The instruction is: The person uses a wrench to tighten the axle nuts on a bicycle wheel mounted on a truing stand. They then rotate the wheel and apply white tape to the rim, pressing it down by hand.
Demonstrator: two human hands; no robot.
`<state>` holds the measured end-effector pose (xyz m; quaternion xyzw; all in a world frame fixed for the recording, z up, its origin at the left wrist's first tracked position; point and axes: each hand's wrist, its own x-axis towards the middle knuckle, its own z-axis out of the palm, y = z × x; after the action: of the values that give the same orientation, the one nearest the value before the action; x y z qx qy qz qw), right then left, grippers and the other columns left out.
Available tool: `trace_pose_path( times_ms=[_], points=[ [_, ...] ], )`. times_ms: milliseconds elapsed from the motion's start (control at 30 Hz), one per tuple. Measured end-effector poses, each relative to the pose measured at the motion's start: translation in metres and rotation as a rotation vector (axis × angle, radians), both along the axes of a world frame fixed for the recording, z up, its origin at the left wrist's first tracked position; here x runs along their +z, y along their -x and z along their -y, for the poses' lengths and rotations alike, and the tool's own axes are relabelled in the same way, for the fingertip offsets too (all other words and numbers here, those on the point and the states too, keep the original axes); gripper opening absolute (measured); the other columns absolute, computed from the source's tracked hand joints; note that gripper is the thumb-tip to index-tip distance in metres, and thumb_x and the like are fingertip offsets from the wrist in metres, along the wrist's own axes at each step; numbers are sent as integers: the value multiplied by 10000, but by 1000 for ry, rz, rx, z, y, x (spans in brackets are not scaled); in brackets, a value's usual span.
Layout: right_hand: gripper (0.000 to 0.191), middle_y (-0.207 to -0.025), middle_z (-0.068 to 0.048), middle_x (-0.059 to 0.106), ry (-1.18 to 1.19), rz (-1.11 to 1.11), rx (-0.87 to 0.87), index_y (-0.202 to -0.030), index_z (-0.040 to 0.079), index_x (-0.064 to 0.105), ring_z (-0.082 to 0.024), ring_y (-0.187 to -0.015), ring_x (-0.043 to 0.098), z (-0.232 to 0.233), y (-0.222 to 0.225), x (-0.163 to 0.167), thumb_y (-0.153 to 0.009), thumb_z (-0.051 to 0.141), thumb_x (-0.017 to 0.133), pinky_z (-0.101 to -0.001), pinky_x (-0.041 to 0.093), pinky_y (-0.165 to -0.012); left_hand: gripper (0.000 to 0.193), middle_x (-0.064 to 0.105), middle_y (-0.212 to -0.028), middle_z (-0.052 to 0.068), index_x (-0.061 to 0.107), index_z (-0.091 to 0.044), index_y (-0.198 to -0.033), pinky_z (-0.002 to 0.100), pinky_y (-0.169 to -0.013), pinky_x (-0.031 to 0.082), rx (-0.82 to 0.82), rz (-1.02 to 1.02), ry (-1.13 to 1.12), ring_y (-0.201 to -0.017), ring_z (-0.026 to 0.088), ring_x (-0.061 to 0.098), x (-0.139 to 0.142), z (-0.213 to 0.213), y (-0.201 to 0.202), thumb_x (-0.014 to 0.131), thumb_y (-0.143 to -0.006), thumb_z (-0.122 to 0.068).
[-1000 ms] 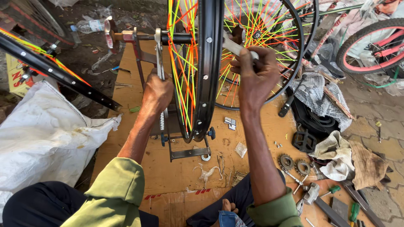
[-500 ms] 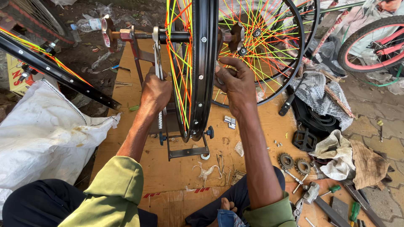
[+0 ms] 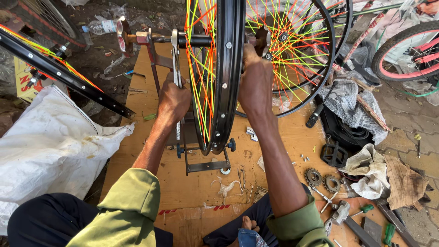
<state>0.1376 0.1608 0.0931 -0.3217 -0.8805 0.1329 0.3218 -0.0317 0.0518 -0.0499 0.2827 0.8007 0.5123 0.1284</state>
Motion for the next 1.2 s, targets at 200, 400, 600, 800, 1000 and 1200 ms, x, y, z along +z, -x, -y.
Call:
trace_pose_path(
  times_ms=[200,400,600,800,1000,1200],
  points=[
    [79,-701,-198,627,-249,-271,453,-835,-50,593,-392,-650,654,-18,-1,-3,-895,-21,634,-438,484,-572,202,685,-896,254,597,10,-1083,499,-661,552,130,-285,-122,-764,378,684,19,5,-17,593,-884,-24],
    [150,-944,-258,570,-483,-222,414,-1037,-60,600,-440,-852,584,-23,7,-44,-907,14,585,-478,478,-760,196,685,-942,288,592,20,-1106,525,-769,539,93,-340,-158,-848,442,688,11,2,-12,574,-912,0],
    [302,-952,-255,532,-466,-480,548,-1102,-129,544,-386,-901,505,-4,4,-99,-889,85,539,-497,426,-777,308,669,-983,264,554,32,-1147,454,-634,607,44,-92,-106,-787,356,726,17,3,-12,535,-840,25],
    [180,-848,-107,587,542,-642,559,-961,5,616,-239,-765,567,-18,37,-141,-993,181,597,-399,474,-659,676,690,-832,192,348,4,-1556,355,-501,580,62,-75,127,-643,320,677,12,-2,-8,520,-903,0],
    [163,-823,-86,595,541,-512,602,-958,12,623,-212,-733,582,-25,41,-171,-989,171,603,-365,485,-629,599,640,-724,146,357,120,-1425,346,-462,526,24,-105,-29,-573,258,672,1,-2,-5,501,-854,13],
    [146,-798,-65,603,569,-469,599,-954,20,630,-185,-701,596,-25,44,-161,-986,161,609,-331,497,-598,403,660,-821,221,533,72,-1197,421,-565,587,94,62,-11,-658,300,707,18,0,-11,492,-807,-20]
  ],
)
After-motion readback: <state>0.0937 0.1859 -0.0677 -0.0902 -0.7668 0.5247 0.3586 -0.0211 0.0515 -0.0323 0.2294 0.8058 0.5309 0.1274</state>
